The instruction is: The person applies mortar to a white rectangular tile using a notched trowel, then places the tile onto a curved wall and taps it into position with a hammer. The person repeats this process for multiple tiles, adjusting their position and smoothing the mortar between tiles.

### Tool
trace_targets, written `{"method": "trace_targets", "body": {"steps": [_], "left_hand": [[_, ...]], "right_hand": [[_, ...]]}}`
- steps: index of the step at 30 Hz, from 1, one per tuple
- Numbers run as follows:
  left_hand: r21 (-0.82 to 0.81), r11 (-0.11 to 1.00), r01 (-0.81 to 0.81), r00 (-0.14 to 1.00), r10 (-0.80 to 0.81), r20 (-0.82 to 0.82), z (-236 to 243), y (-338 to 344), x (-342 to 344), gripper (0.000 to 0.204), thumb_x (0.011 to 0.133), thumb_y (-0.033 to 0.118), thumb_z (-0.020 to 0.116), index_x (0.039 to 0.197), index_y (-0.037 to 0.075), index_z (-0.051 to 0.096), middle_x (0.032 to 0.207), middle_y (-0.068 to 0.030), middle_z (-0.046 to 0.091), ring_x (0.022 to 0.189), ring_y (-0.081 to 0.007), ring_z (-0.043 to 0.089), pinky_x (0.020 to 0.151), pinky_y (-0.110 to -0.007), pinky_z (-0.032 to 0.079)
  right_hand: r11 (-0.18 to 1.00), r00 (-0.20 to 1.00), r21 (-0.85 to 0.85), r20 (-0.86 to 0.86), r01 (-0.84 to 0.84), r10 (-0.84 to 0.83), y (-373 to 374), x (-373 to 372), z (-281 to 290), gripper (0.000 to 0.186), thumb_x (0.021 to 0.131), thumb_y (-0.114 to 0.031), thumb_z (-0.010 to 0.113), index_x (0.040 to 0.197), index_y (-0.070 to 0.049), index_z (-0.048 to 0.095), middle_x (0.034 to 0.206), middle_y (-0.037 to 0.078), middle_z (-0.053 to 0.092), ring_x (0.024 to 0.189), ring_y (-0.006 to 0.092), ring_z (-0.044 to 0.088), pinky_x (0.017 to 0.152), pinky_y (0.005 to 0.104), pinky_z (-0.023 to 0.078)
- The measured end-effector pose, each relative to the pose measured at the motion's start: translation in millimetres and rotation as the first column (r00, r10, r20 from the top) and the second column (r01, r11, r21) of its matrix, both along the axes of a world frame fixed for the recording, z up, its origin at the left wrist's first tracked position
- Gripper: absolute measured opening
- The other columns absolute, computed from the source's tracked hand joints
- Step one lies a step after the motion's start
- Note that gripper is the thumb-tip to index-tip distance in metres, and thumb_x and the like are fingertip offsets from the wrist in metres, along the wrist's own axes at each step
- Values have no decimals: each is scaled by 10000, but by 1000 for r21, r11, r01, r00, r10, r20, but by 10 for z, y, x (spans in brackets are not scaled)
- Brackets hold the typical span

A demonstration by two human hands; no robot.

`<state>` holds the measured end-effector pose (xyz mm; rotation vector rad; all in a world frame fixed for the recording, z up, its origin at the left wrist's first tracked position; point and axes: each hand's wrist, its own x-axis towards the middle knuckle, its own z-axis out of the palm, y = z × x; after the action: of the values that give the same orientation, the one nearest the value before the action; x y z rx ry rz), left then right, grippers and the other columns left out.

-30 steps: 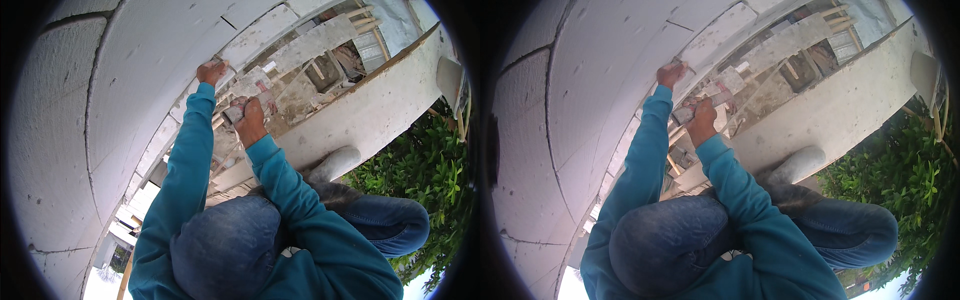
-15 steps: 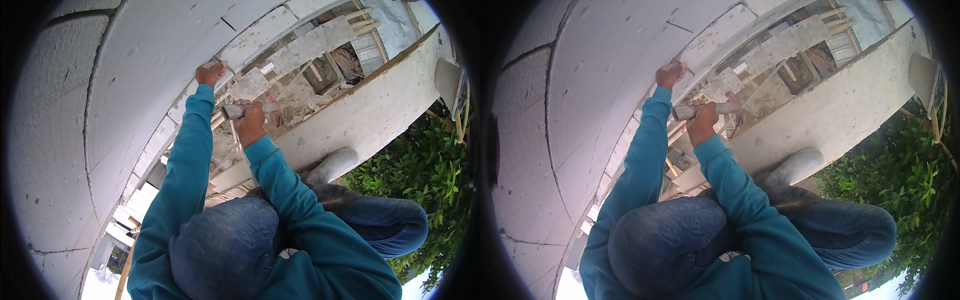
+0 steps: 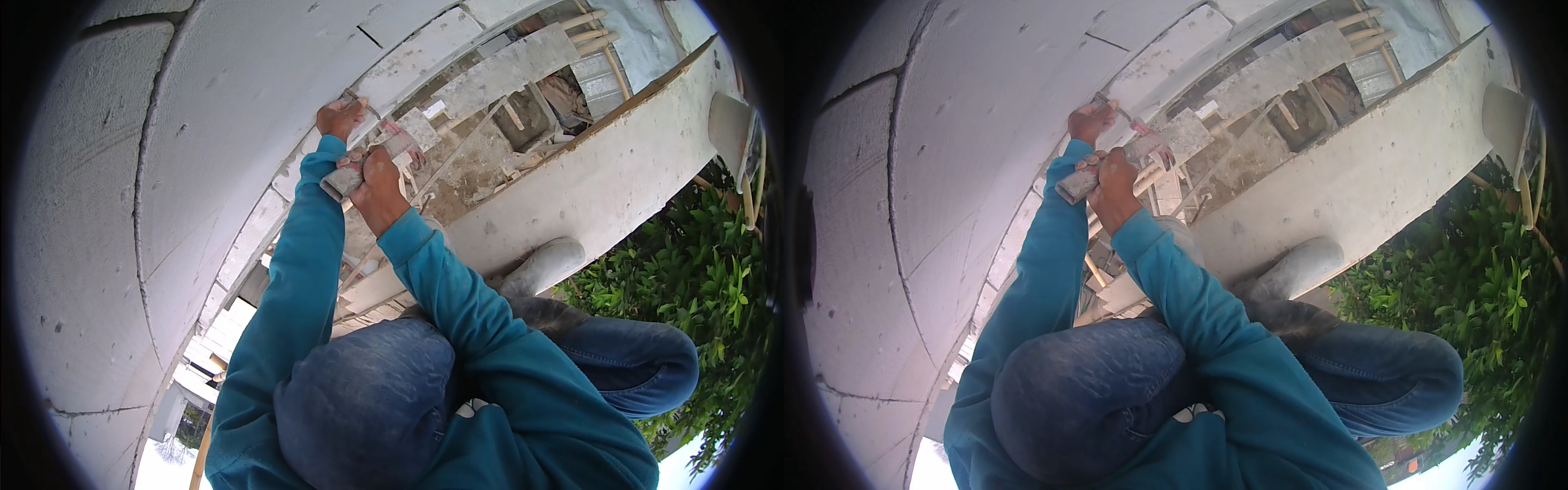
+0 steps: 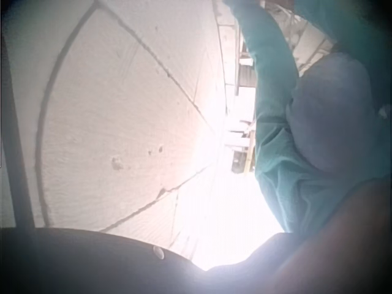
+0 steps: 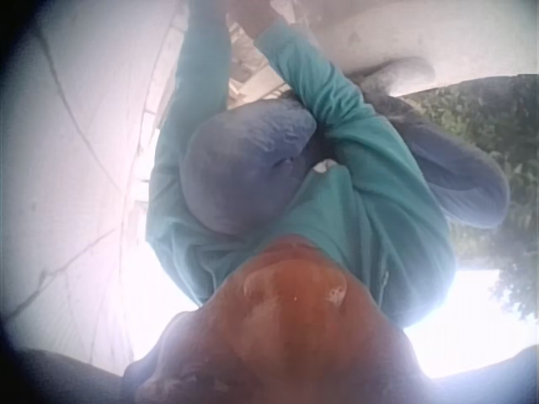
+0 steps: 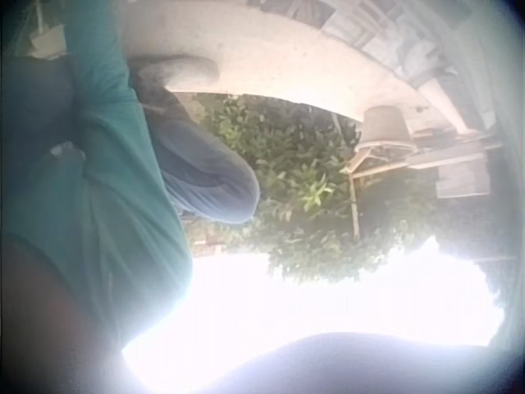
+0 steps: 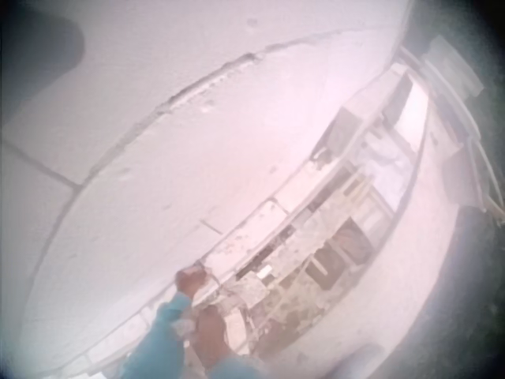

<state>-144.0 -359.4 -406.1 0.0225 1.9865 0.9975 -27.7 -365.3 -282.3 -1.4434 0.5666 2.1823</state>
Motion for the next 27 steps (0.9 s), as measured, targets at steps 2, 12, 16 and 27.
{"method": "trace_targets", "body": {"steps": [2,12,16,27], "left_hand": [[14,1000,-10,1000,10,15,-1,-21,-55,373,755,219,801,946,-65,652,795,-97,692,637,-117,630,584,-217,513],[27,1000,0,1000,-1,15,-20,-23,-15,349,746,237,811,891,-45,663,784,-100,692,624,-116,626,575,-223,511],[24,1000,-20,1000,20,16,-28,-73,-45,348,749,241,808,894,-42,667,772,-96,690,620,-117,627,566,-221,506],[39,999,-23,1000,23,7,-42,-84,-59,347,752,236,805,901,-44,665,769,-90,685,613,-116,622,560,-221,501]], "right_hand": [[999,999,8,-28,41,-41,-5,52,22,121,900,-173,428,822,-81,425,691,54,461,617,209,499,593,406,500],[993,992,-55,-62,106,-109,41,0,68,175,916,-172,393,772,-73,407,644,55,428,533,188,436,522,359,468],[989,987,-80,-96,121,-128,-7,262,-59,183,921,-181,393,773,-75,410,643,56,429,528,190,444,510,356,461],[994,995,-82,-54,76,-80,17,154,67,162,923,-126,365,772,-74,395,642,44,425,559,184,435,530,338,460]]}}
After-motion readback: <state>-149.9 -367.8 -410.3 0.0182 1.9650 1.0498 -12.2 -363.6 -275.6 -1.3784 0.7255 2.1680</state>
